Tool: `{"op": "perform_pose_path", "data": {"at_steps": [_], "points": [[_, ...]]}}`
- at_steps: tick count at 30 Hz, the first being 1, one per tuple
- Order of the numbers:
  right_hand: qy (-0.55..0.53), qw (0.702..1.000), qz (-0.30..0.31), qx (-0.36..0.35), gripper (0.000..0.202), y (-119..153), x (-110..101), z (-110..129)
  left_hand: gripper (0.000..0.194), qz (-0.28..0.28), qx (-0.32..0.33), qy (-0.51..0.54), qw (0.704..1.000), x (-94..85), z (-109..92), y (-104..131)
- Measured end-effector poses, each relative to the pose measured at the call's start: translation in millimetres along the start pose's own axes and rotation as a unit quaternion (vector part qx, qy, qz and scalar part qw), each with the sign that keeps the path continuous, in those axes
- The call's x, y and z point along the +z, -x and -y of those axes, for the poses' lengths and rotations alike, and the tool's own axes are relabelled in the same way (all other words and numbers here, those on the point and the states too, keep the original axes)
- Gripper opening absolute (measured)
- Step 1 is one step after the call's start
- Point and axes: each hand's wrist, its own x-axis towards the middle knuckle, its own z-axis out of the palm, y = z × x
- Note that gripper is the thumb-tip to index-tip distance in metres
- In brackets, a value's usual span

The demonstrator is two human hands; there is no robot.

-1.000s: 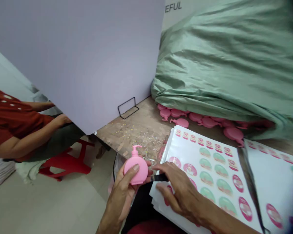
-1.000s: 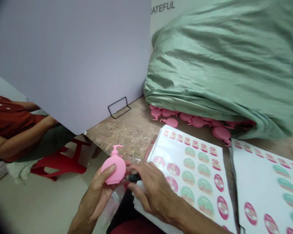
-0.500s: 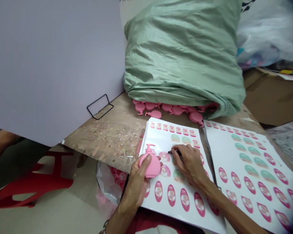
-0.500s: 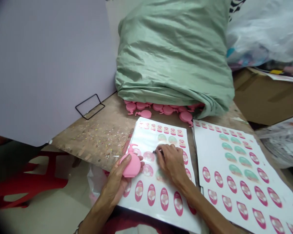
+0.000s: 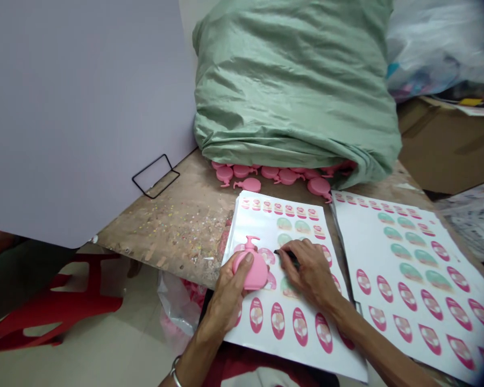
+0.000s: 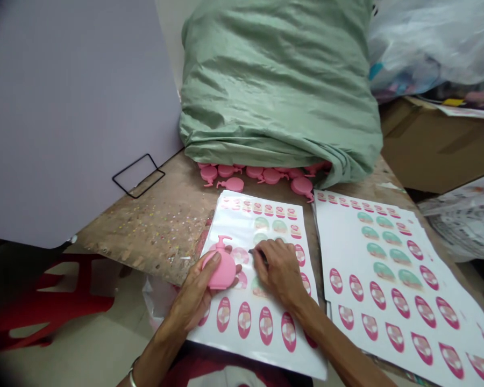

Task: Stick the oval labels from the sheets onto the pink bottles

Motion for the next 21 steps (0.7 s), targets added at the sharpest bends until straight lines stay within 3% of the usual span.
{"op": "perform_pose_path", "data": {"at_steps": [8,14,21], "points": [[-0.011,1.0,-0.004,0.019,0.016,-1.5,2.1,-1.8,0.043,0.018,-0.001,-0.007,1.0,-1.1,-0.4,0.1],[-0.044,0.996,-0.077,0.005,0.015,-1.3,5.5,0.1,0.042,0.018,0.006,-0.002,1.0,-3.9,3.7,-2.8],[-0.214,0.965,0.009,0.153,0.023,-5.7,-3.9,5.6,0.041,0.005,0.014,0.007,1.0,-2.6,5.0,-1.8]]}}
